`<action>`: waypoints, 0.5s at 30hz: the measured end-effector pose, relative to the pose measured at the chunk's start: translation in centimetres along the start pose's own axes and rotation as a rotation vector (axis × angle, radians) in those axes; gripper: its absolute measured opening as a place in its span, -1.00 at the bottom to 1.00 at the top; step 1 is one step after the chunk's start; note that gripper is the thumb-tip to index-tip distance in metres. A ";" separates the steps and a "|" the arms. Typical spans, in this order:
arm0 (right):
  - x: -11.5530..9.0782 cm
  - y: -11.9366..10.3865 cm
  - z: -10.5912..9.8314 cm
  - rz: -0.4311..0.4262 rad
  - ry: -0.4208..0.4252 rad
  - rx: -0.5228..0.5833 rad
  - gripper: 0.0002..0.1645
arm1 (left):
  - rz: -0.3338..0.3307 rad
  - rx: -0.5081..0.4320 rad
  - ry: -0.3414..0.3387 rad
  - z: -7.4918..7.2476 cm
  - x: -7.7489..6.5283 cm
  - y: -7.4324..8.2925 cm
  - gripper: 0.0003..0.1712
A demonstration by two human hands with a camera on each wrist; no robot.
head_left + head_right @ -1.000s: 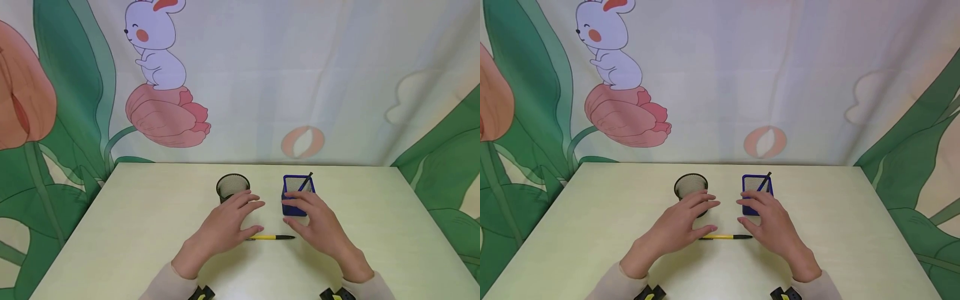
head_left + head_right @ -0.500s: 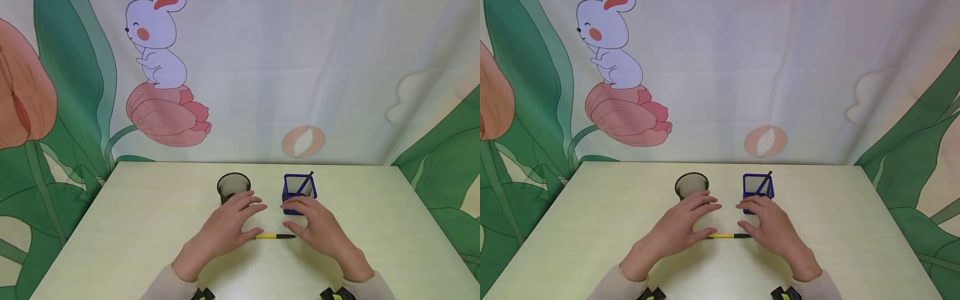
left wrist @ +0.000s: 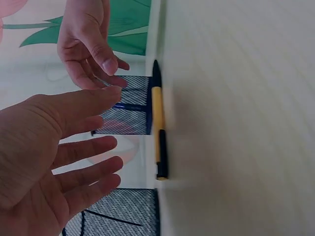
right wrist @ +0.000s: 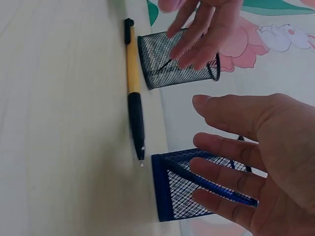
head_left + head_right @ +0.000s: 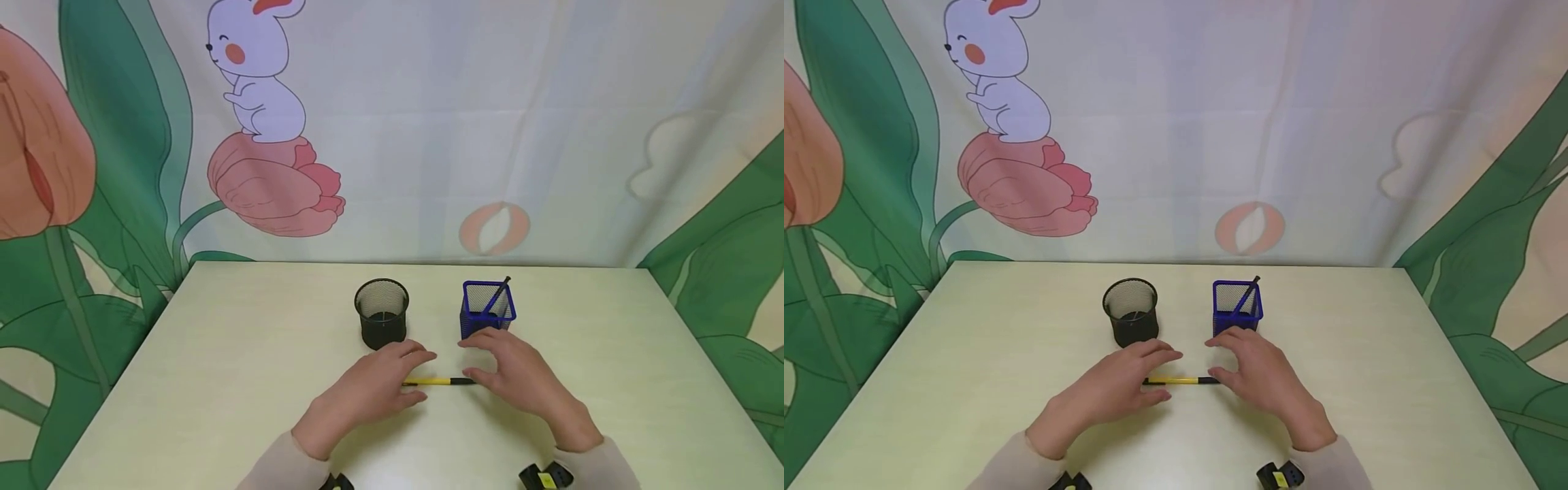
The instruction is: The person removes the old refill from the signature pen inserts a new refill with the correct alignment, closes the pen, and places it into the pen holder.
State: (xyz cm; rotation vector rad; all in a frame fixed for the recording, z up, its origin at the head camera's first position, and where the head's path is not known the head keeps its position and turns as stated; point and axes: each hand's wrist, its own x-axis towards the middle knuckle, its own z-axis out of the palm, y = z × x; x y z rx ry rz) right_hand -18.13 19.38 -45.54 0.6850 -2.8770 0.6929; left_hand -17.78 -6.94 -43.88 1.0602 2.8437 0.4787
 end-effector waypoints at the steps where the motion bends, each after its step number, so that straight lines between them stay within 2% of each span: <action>1: 0.0 0.1 0.2 0.013 -0.018 0.000 -0.54 | -0.023 0.005 -0.016 0.2 0.1 -0.1 -0.35; 6: 0.1 0.6 0.9 0.066 -0.071 0.004 -0.52 | -0.085 0.012 -0.038 1.3 0.2 -0.7 -0.37; 15: 0.3 1.3 2.1 0.095 -0.112 -0.002 -0.52 | -0.094 0.043 -0.011 2.3 0.5 -1.2 -0.50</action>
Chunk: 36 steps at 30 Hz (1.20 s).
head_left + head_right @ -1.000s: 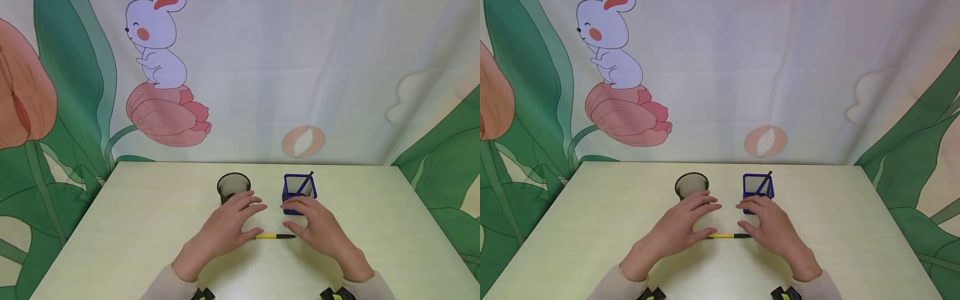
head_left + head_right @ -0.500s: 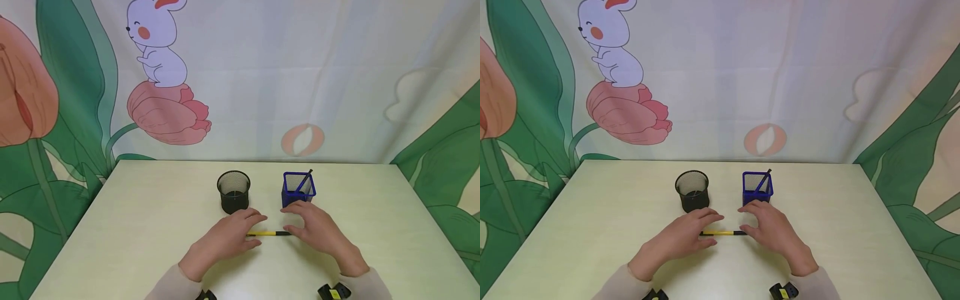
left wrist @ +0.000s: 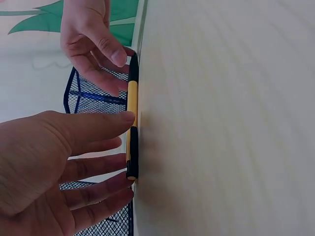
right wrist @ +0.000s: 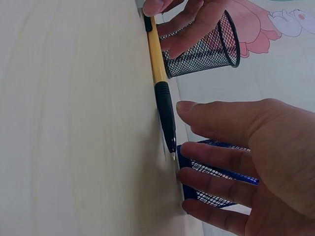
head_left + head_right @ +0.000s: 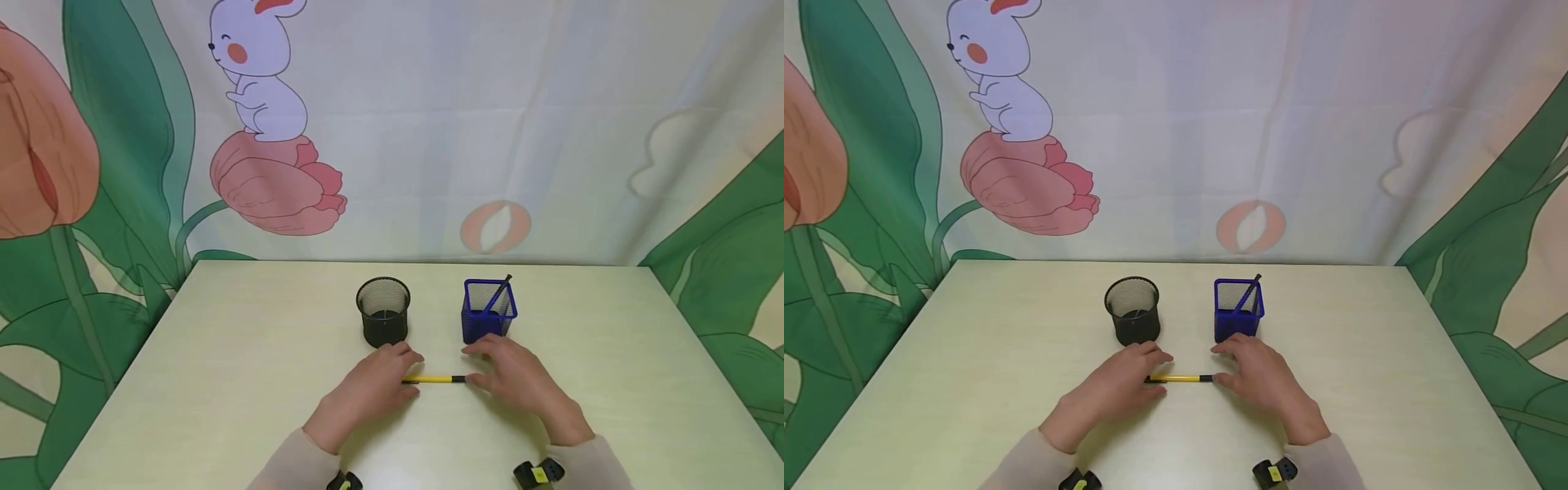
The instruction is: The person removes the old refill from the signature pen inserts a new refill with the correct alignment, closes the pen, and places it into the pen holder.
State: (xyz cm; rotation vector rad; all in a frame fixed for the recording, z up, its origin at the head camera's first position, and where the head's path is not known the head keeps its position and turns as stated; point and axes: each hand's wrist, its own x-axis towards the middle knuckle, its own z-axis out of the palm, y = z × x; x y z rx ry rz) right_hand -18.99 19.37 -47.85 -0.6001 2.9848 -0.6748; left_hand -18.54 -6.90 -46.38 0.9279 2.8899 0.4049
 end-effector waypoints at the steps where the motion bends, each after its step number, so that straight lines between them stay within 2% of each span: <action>1: 0.1 0.0 0.1 0.001 -0.001 0.001 -0.54 | -0.002 0.003 0.002 0.0 0.1 0.0 -0.52; 17: 0.4 -0.7 0.4 0.027 -0.081 0.062 -0.81 | 0.018 -0.051 0.001 0.3 0.5 -0.4 -0.89; 25: 0.3 -0.7 0.4 0.020 -0.071 0.054 -0.87 | 0.017 -0.030 0.033 0.1 0.5 -0.3 -0.92; 31: 0.4 -0.7 -0.8 0.050 -0.057 0.076 -0.88 | 0.022 -0.023 0.085 -0.8 0.6 -0.2 -0.86; 36: 0.4 -0.7 -2.0 0.031 -0.027 0.086 -0.93 | 0.042 -0.051 0.131 -1.5 0.5 -0.3 -0.87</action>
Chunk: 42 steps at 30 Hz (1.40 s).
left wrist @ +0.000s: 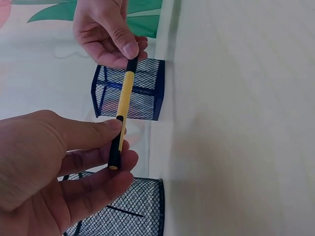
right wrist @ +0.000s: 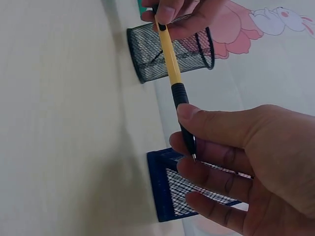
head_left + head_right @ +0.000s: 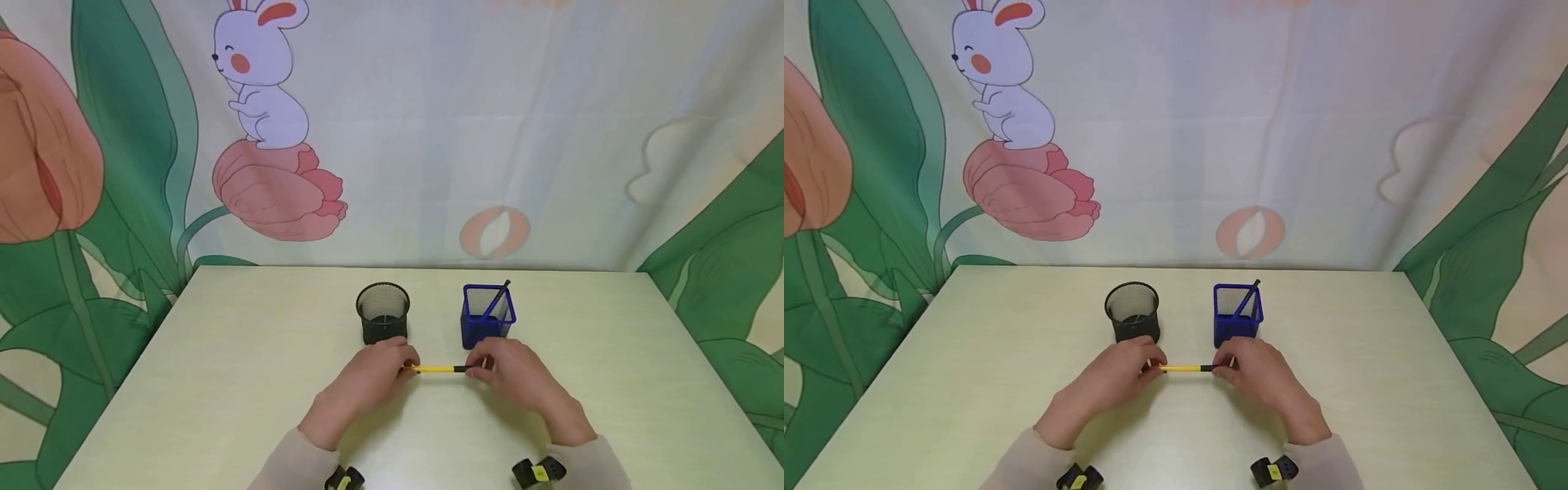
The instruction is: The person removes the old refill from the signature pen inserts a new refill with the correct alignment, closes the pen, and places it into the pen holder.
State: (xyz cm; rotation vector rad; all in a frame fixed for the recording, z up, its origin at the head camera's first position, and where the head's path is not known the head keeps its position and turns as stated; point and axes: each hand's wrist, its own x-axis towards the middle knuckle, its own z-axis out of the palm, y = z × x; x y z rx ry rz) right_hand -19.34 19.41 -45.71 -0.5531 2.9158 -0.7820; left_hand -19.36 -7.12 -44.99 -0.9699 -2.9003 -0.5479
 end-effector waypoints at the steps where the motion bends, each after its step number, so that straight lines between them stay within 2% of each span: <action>1: 0.0 0.0 -0.3 -0.005 0.008 0.001 -0.94 | 0.006 -0.006 0.010 -0.2 0.1 0.0 -0.87; 9: 0.3 -0.2 -1.8 -0.037 0.050 0.025 -0.96 | 0.009 -0.081 0.022 -1.4 0.6 0.1 -0.84; 15: 0.5 -0.3 -2.4 -0.057 0.081 0.073 -0.95 | 0.017 -0.097 0.067 -2.3 0.9 -0.2 -0.84; 22: 0.4 -0.6 -2.8 -0.036 0.106 0.089 -0.95 | 0.025 -0.130 0.085 -2.9 1.0 -0.5 -0.84; 33: 0.1 -0.5 -3.0 -0.079 0.201 0.087 -0.90 | 0.017 -0.222 0.105 -3.1 0.9 -0.8 -0.83; 42: 0.2 -0.2 -3.2 -0.148 0.287 0.100 -0.85 | 0.010 -0.248 0.128 -3.5 1.0 -0.7 -0.81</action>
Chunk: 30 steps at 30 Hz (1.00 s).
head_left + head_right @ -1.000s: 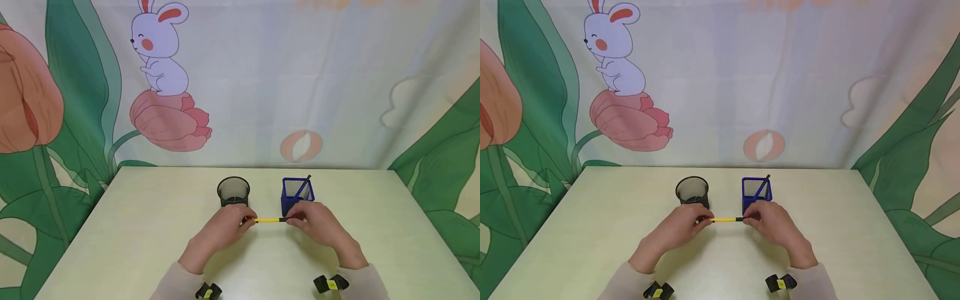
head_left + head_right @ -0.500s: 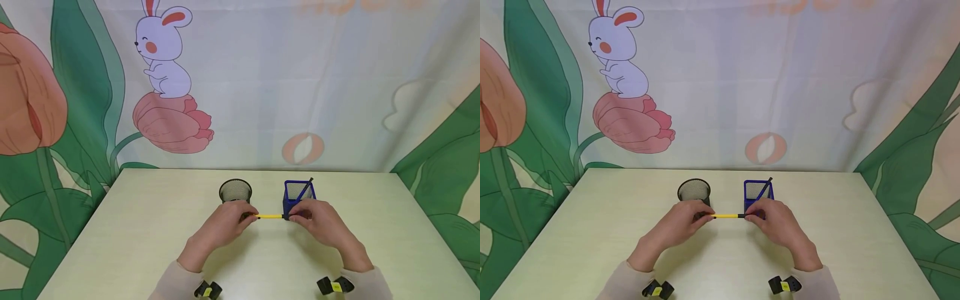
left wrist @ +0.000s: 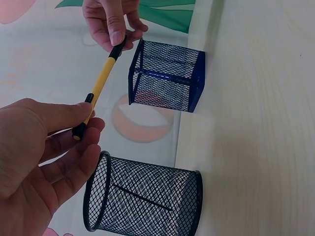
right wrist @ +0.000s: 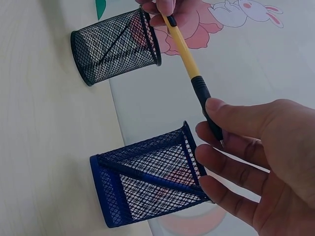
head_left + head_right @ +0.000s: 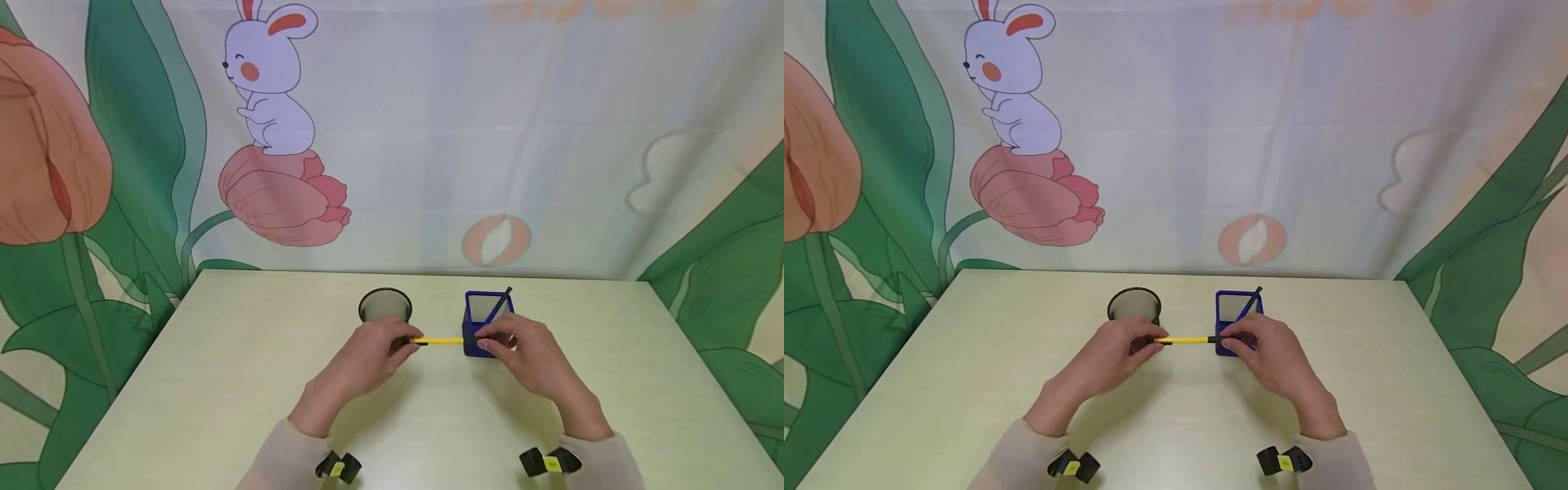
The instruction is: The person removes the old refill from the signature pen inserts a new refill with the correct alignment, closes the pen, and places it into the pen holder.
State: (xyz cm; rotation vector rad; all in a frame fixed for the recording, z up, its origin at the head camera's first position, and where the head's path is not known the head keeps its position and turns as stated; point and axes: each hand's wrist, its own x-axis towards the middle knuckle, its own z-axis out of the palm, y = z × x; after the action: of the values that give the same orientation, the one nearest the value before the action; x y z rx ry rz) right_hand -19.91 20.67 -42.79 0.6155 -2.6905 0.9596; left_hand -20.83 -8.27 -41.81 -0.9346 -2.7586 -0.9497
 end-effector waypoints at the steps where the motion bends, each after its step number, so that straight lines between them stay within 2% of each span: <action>1: 0.0 0.0 0.0 0.000 0.002 0.005 -0.85 | -0.003 -0.001 0.001 0.0 0.0 0.0 -0.81; 11: 0.0 0.1 -0.1 0.010 0.013 0.046 -0.84 | -0.025 -0.007 0.022 0.0 0.3 -0.1 -0.80; 20: 0.2 -0.1 -0.2 0.013 -0.005 0.073 -0.80 | -0.001 0.009 0.089 -0.1 0.1 0.0 -0.81; 30: 0.1 -0.1 -0.3 0.014 -0.003 0.083 -0.75 | -0.007 0.000 0.116 -0.2 0.1 0.1 -0.81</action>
State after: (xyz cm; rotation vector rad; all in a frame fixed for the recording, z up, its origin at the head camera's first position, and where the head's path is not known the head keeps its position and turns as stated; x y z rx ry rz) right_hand -19.96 20.80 -42.44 0.6148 -2.6727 1.0796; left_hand -20.90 -8.25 -41.59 -0.8415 -2.6673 -0.9728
